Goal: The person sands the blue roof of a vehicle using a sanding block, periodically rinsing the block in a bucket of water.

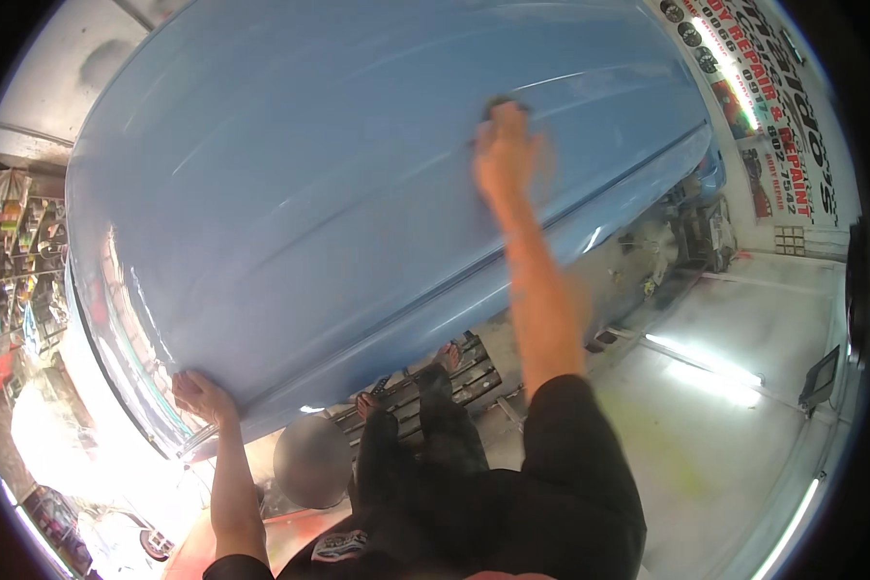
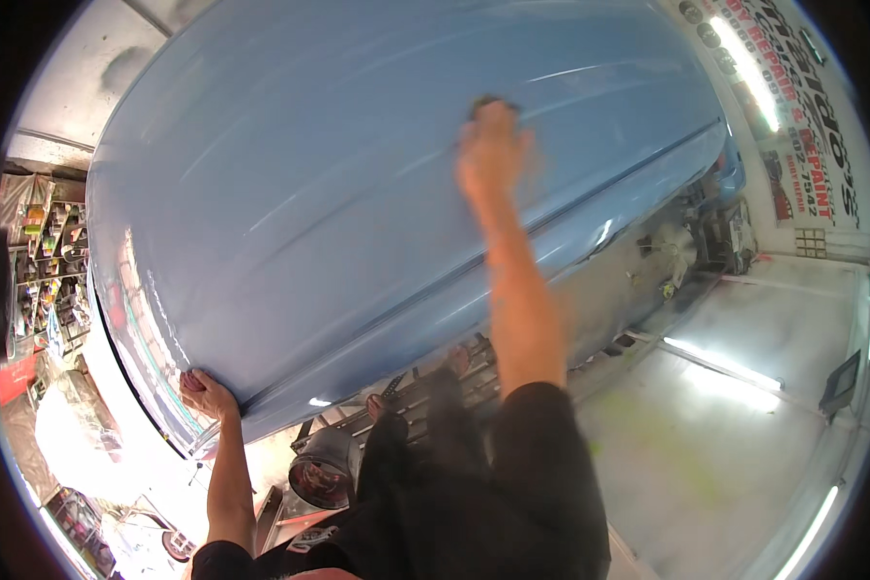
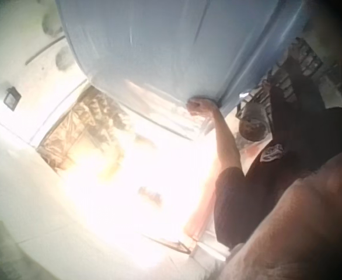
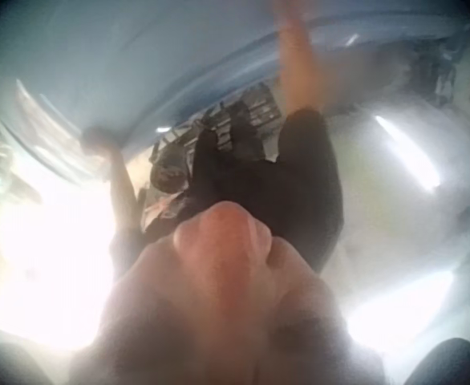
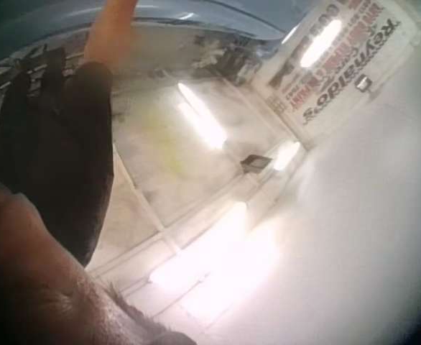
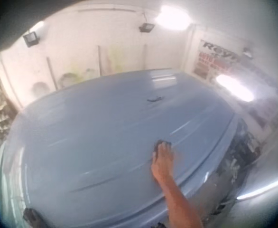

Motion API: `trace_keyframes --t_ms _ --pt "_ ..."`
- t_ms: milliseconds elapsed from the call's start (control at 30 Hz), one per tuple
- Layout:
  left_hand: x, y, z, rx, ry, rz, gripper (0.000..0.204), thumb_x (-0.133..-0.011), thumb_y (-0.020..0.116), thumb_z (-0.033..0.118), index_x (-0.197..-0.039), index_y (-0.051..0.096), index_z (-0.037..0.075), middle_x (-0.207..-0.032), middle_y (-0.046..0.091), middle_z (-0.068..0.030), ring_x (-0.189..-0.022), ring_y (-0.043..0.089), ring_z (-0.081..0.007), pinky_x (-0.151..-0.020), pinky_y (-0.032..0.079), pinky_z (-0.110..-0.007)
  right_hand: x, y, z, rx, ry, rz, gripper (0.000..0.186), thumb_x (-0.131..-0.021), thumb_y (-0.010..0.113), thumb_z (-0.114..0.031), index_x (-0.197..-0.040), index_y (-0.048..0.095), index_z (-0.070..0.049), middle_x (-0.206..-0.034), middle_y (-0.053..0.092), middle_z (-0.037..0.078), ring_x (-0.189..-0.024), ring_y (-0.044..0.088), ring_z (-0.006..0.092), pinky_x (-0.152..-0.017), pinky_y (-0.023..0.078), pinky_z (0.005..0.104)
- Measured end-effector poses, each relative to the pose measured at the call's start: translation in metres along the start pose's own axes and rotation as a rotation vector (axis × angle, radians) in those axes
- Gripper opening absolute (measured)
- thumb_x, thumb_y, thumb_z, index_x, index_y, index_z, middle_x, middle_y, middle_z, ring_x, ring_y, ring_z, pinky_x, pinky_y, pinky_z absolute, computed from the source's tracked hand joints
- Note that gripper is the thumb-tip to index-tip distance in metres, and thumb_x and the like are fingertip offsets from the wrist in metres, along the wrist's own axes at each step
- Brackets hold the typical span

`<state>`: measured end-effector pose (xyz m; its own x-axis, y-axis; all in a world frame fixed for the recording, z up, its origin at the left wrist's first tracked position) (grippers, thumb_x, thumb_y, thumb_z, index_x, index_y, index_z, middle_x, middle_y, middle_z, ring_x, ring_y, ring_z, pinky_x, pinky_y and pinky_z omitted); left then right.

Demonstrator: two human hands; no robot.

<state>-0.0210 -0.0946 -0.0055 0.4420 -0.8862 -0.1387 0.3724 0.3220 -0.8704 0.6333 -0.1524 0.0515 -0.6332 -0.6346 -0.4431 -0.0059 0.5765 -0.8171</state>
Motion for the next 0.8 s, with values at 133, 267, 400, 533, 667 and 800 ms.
trace_keyframes --t_ms 133,267,400,533,667,800 --pt "-0.008 -0.014 -0.012 -0.055 -0.034 0.037 0.053 -0.107 0.055 0.039 -0.145 0.048 0.003 -0.145 0.043 -0.0202 -0.134 0.052 -0.0342 -0.114 0.044 -0.047 0.104 0.033 -0.151 -0.238 -0.397 -0.186 0.046 -0.103 0.057 -0.024 -0.144 0.054 -0.003 -0.149 0.055 0.020 -0.143 0.046 0.0397 -0.113 0.034 0.0625" --pt "-0.015 0.001 -0.022 0.012 0.019 0.065 0.052 -0.107 0.056 0.039 -0.145 0.049 0.004 -0.144 0.044 -0.0194 -0.133 0.053 -0.0352 -0.113 0.044 -0.047 0.020 0.018 -0.035 -0.081 -0.351 -0.015 0.039 -0.101 0.058 -0.023 -0.134 0.058 -0.003 -0.146 0.055 0.015 -0.139 0.047 0.0393 -0.107 0.038 0.0625" --pt "-0.005 0.008 -0.007 0.030 0.065 0.038 0.052 -0.107 0.055 0.039 -0.145 0.049 0.004 -0.143 0.044 -0.0192 -0.134 0.052 -0.0355 -0.114 0.044 -0.046 -0.014 -0.001 -0.002 0.057 0.004 0.008 0.034 -0.106 0.052 -0.023 -0.133 0.058 -0.003 -0.141 0.057 0.019 -0.135 0.051 0.0368 -0.105 0.039 0.0603" --pt "-0.008 -0.017 -0.008 -0.073 -0.048 0.030 0.053 -0.106 0.055 0.039 -0.145 0.049 0.004 -0.145 0.042 -0.0195 -0.137 0.050 -0.0347 -0.115 0.044 -0.046 0.095 0.011 -0.172 -0.423 -0.113 -0.229 0.054 -0.102 0.054 -0.026 -0.152 0.047 -0.005 -0.155 0.048 0.023 -0.145 0.042 0.0437 -0.119 0.028 0.0630" --pt "-0.014 -0.009 -0.026 -0.052 0.010 0.056 0.053 -0.106 0.057 0.039 -0.144 0.050 0.003 -0.145 0.042 -0.0194 -0.136 0.052 -0.0341 -0.114 0.046 -0.046 0.065 0.027 -0.091 -0.043 -0.341 -0.114 0.045 -0.102 0.055 -0.024 -0.142 0.055 -0.004 -0.146 0.058 0.018 -0.134 0.054 0.0373 -0.110 0.040 0.0578" --pt "-0.006 0.001 -0.004 0.040 0.014 0.021 0.053 -0.106 0.058 0.036 -0.145 0.049 0.001 -0.145 0.042 -0.0197 -0.134 0.055 -0.0330 -0.113 0.049 -0.044 -0.033 -0.034 0.010 0.042 0.273 -0.004 0.037 -0.106 0.050 -0.023 -0.139 0.055 -0.006 -0.141 0.057 0.015 -0.134 0.051 0.0371 -0.109 0.036 0.0597"
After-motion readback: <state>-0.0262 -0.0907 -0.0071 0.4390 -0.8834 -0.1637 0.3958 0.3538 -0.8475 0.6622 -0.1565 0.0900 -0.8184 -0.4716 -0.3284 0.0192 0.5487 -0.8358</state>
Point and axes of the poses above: each hand's wrist, its own x-axis away from the middle knuckle, its own y-axis out of the palm, z = x × y, the point moved 2 cm from there along -x, towards the middle knuckle
